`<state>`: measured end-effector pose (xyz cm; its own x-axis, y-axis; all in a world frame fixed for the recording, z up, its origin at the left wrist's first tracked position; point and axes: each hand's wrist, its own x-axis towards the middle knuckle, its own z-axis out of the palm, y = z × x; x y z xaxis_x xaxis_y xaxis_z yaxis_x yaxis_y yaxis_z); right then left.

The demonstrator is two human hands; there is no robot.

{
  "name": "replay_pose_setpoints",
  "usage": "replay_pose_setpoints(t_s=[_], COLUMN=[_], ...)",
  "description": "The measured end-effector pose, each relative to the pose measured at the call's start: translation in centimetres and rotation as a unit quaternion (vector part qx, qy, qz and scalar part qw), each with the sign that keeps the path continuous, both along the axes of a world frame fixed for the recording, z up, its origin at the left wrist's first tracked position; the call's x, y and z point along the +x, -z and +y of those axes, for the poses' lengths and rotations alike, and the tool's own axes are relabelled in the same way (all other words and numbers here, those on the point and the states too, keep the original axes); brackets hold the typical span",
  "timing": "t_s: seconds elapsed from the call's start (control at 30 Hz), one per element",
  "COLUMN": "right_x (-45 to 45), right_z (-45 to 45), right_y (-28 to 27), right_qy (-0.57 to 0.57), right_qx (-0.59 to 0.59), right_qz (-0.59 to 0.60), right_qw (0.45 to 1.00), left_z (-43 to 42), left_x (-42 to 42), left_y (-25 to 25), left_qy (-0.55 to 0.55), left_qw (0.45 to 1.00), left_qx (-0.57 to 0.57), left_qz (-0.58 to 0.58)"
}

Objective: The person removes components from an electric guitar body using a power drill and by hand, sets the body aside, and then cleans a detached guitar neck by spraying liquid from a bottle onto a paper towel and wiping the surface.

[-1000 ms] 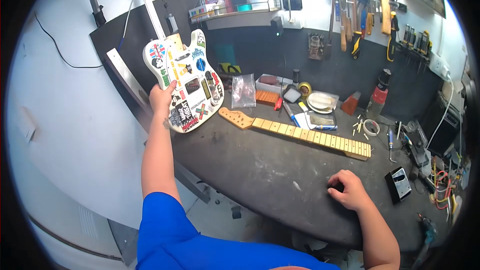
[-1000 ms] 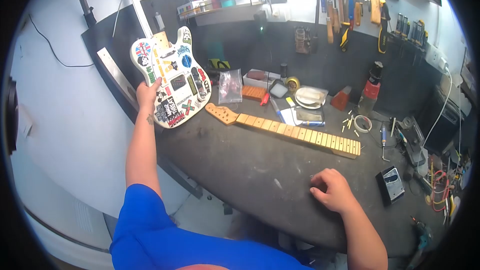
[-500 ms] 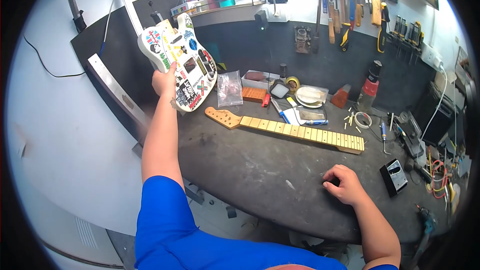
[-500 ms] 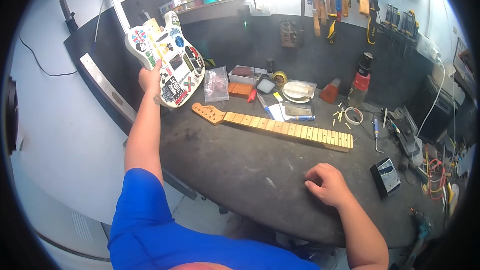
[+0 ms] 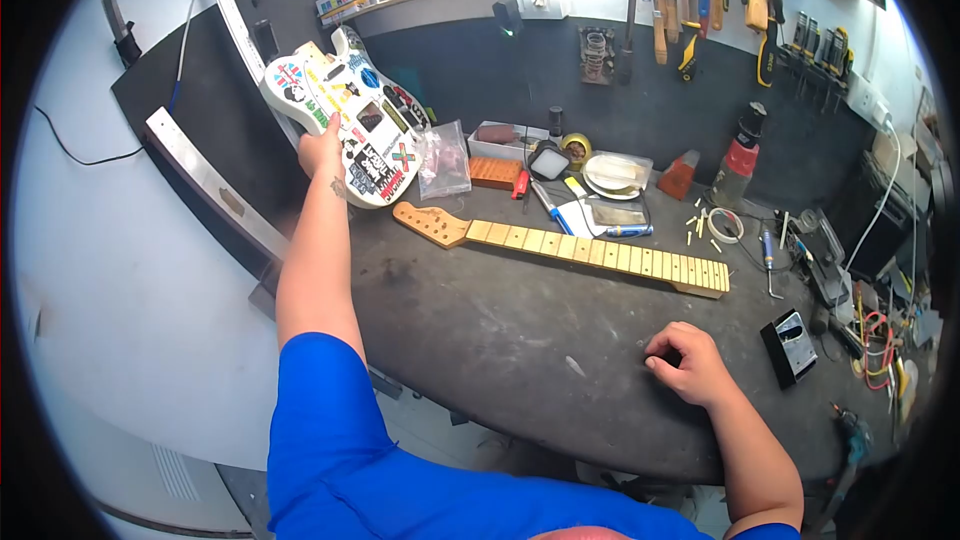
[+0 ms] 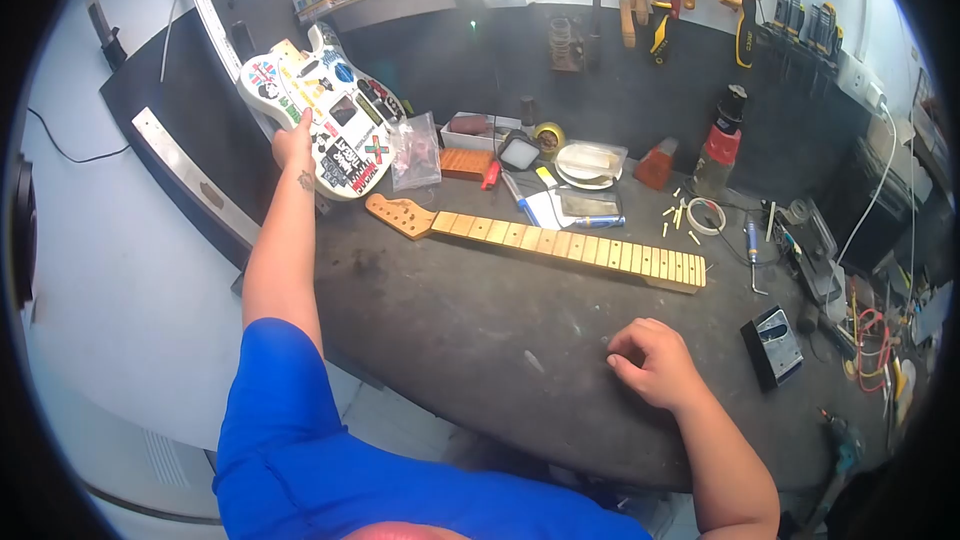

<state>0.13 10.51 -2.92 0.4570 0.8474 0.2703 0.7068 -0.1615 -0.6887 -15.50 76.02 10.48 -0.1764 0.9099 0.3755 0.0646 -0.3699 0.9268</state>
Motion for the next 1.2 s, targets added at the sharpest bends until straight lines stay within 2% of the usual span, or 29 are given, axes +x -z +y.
replay_pose_setpoints(t_s=[0.13, 0.17, 0.43, 0.53, 0.6, 0.67, 0.8, 0.93, 1.0, 1.03, 1.2], right_x=[0.2, 0.1, 0.3, 0.4, 0.5, 0.4, 0.3, 0.3, 0.4, 0.4, 0.5], right_z=[0.2, 0.2, 0.5, 0.5, 0.4, 0.4, 0.5, 0.3, 0.2, 0.1, 0.2], right_y=[0.0, 0.0, -0.1, -0.2, 0.0, -0.1, -0.2, 0.0, 0.0, 0.0, 0.0], right_qy=[0.003, 0.004, 0.008, 0.009, 0.007, 0.012, 0.012, 0.014, 0.009, 0.012, 0.007], right_qx=[-0.002, -0.002, 0.005, 0.008, 0.009, 0.010, 0.002, 0.003, -0.002, -0.003, -0.007], right_qz=[0.003, 0.008, 0.028, 0.021, 0.007, 0.017, 0.021, 0.025, 0.020, 0.021, 0.018], right_qw=[1.000, 1.000, 1.000, 1.000, 1.000, 1.000, 1.000, 1.000, 1.000, 1.000, 1.000], left_z=[1.0, -0.6, 3.6, 5.4, 6.0, 6.2, 6.0, 8.3, 7.4, 6.9, 6.5], left_x=[2.1, 2.5, 2.5, 1.3, 0.8, 0.5, 0.4, 1.5, 1.7, 1.9, 2.0], left_y=[-0.1, -0.4, 1.3, 1.7, 2.0, 2.0, 1.9, 3.5, 3.5, 3.6, 3.1], left_qy=[-0.008, 0.001, 0.027, 0.068, 0.167, 0.208, 0.170, 0.125, 0.159, 0.140, 0.131], left_qw=[0.999, 1.000, 0.999, 0.997, 0.983, 0.974, 0.985, 0.992, 0.984, 0.984, 0.989], left_qx=[0.013, 0.004, 0.005, 0.042, 0.053, 0.054, 0.024, 0.014, -0.038, -0.066, -0.055], left_qz=[0.037, 0.018, -0.027, -0.005, -0.056, -0.073, -0.003, -0.023, -0.073, -0.090, -0.032])
